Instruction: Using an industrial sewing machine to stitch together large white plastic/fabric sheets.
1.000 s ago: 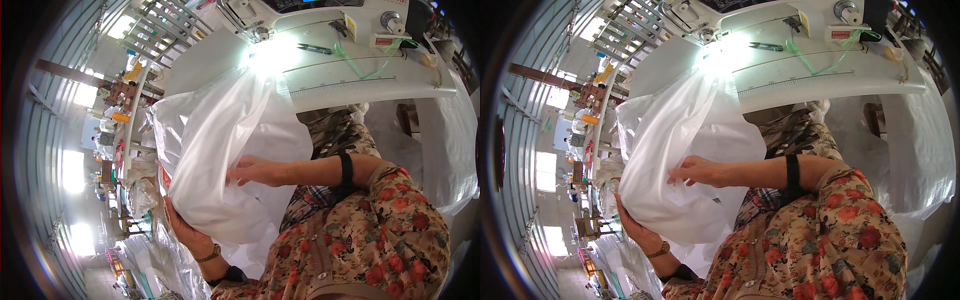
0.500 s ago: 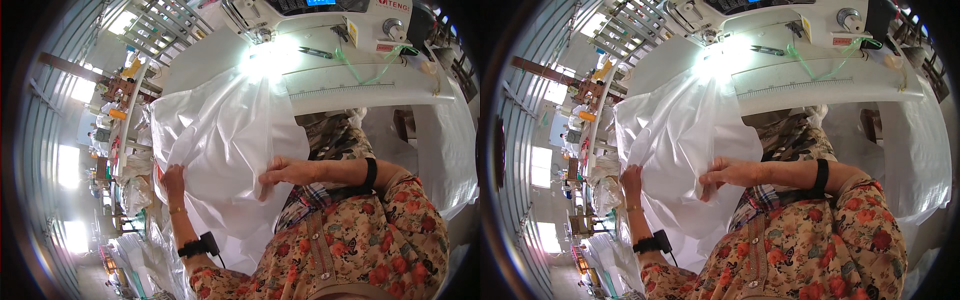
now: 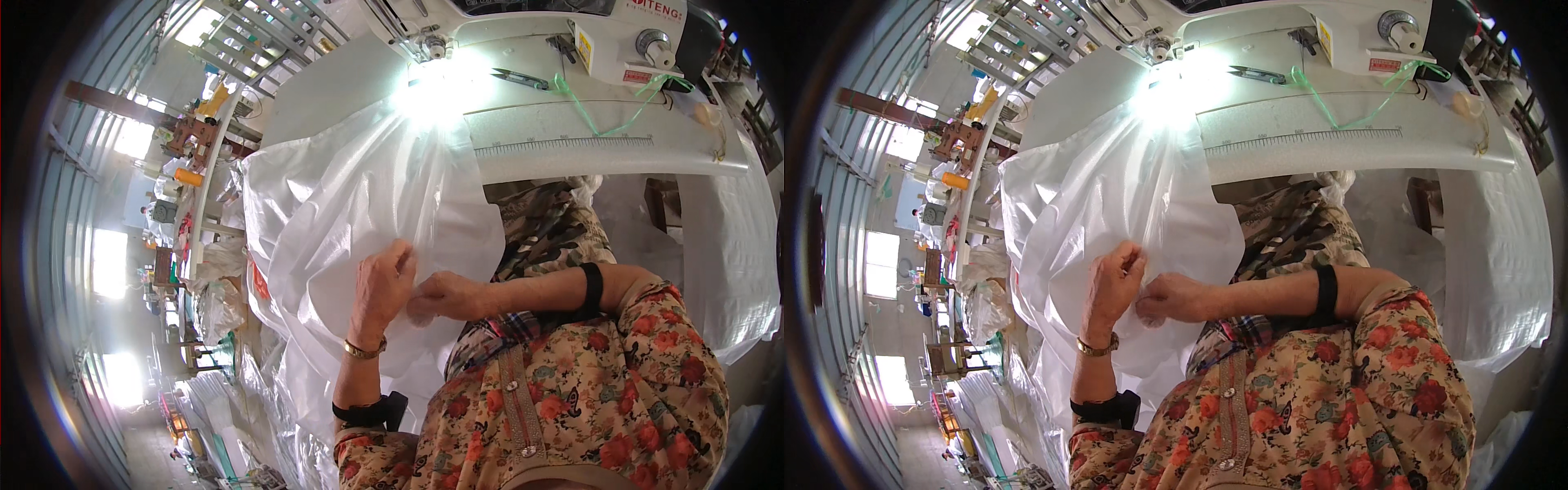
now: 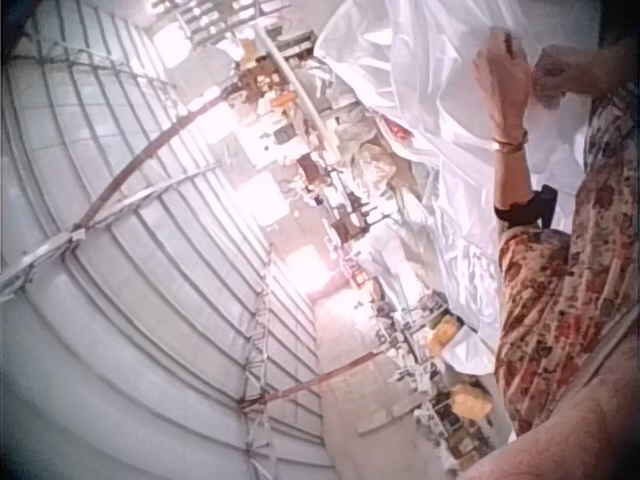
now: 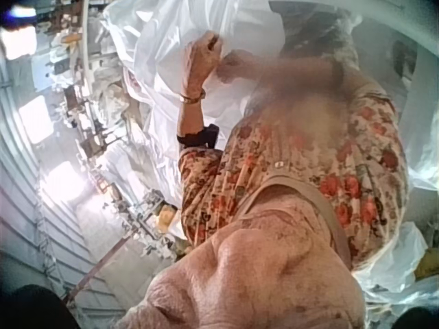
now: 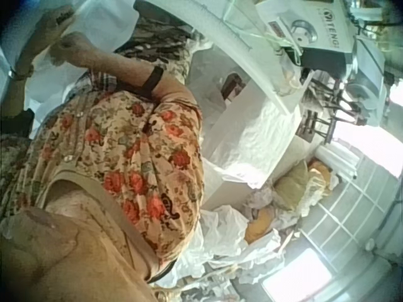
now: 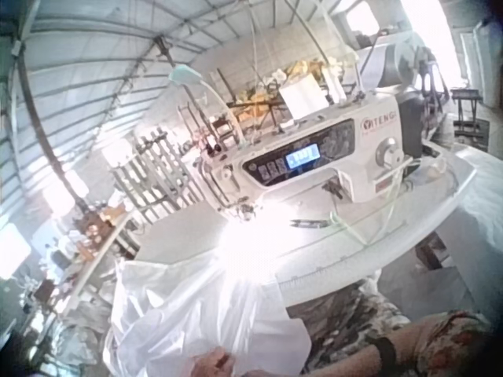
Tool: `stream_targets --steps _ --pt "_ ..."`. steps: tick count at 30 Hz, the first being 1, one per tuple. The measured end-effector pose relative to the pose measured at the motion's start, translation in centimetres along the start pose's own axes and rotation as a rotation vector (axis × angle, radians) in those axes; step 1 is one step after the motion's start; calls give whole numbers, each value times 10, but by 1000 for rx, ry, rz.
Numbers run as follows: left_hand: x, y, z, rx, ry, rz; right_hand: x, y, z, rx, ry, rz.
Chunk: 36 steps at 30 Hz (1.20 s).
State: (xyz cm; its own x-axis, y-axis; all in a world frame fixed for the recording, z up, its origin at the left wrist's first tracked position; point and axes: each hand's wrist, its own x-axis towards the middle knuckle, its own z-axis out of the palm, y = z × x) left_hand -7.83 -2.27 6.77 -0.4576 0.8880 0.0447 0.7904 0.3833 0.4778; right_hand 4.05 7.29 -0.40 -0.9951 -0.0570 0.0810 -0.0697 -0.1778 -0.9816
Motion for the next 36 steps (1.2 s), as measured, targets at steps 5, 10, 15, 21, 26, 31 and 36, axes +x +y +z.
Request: stream_targets --steps 5,10,15,21,26,31,36 --pt "-5 -25 14 -713 25 -242 -22 12 -16 -239 -8 145" --pt "-8 -16 35 -600 121 -214 -38 8 -27 -290 -268 126" --pt "-14 27 43 234 237 148 -45 5 -43 -337 156 345" --pt "-17 11 63 447 202 114 -22 19 -60 95 688 56" --pt "-22 0 29 140 351 77 -3 10 -65 358 752 91" --pt "-15 1 -2 -1171 386 -211 -12 -11 -52 364 79 112" --pt "-11 19 18 -1136 302 -294 -31 -27 -39 408 -91 105"
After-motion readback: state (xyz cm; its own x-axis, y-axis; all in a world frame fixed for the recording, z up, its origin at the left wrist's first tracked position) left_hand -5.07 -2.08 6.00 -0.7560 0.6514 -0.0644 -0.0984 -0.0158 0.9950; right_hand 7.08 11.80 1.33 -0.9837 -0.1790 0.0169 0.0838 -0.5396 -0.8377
